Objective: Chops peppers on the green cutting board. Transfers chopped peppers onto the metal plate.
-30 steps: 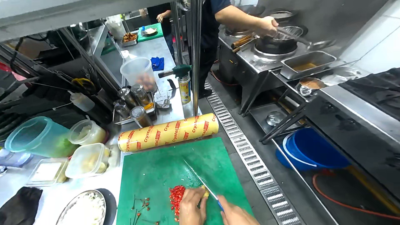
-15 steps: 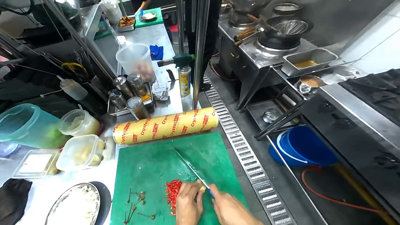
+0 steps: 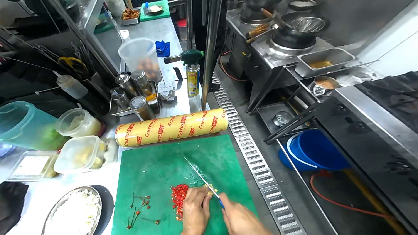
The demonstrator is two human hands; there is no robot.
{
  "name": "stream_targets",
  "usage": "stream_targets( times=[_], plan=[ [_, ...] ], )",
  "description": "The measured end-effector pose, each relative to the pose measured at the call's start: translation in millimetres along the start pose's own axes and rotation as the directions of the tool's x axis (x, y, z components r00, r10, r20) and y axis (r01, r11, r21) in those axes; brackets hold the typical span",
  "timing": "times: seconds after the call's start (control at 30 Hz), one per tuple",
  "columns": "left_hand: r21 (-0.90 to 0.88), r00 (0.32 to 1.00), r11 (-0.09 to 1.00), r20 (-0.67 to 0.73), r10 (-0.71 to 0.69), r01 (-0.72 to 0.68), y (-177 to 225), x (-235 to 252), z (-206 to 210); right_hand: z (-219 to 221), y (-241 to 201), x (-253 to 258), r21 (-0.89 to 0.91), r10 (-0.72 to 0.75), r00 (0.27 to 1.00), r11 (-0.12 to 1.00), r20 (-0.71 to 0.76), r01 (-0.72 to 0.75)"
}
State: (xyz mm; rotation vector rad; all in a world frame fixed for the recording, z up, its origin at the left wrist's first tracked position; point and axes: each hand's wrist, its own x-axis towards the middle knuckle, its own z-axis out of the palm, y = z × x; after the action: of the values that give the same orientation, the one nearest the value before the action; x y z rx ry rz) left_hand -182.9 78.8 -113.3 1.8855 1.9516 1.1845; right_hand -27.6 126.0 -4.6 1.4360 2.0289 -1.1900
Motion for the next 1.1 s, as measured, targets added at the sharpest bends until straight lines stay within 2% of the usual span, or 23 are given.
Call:
stream_targets(
  times=[0.1, 0.27, 0.4, 0.6, 0.8, 0.97, 1.1],
  plan=[
    [-0.003, 1.0, 1.0, 0.002, -0.009, 0.009, -0.4, -1.4, 0.4, 1.6, -0.5, 14.5, 0.003, -0.025, 1.0, 1.0, 0.006, 0.025],
    [-0.001, 0.999, 0.999, 0.009, -0.039, 0.039, 2.1, -0.5, -0.3, 0.6, -0.7, -0.1, 0.002, 0.0, 1.0, 1.0, -0.01, 0.0],
    [-0.009, 0.999, 0.999, -0.011, -0.037, 0.037, -0.7, -0.8, 0.0, 5.8, 2.3, 15.1, -0.003, -0.015, 1.0, 1.0, -0.004, 0.015],
    [-0.017, 0.999, 0.999, -0.042, -0.03, 0.029, -1.3, -1.1, -1.3, -3.3, -7.6, -4.7, -0.004, 0.024, 1.0, 1.0, 0.01, -0.024],
    [-0.04, 0.999, 0.999, -0.043, -0.007, 0.005, -6.5, -4.3, -0.5, 1.4, -9.3, 18.3, -0.013, -0.01, 1.0, 1.0, 0.024, 0.01],
    [-0.018, 1.0, 1.0, -0.01, 0.002, -0.003, -3.5, -7.5, -3.8, -4.3, -10.3, -1.5, -0.028, 0.0, 1.0, 1.0, -0.002, 0.0],
    [-0.02, 1.0, 1.0, -0.019, -0.021, 0.021, -2.2, -6.9, -2.9, 6.6, -9.2, 16.8, -0.05, 0.019, 1.0, 0.999, 0.001, -0.019]
  ],
)
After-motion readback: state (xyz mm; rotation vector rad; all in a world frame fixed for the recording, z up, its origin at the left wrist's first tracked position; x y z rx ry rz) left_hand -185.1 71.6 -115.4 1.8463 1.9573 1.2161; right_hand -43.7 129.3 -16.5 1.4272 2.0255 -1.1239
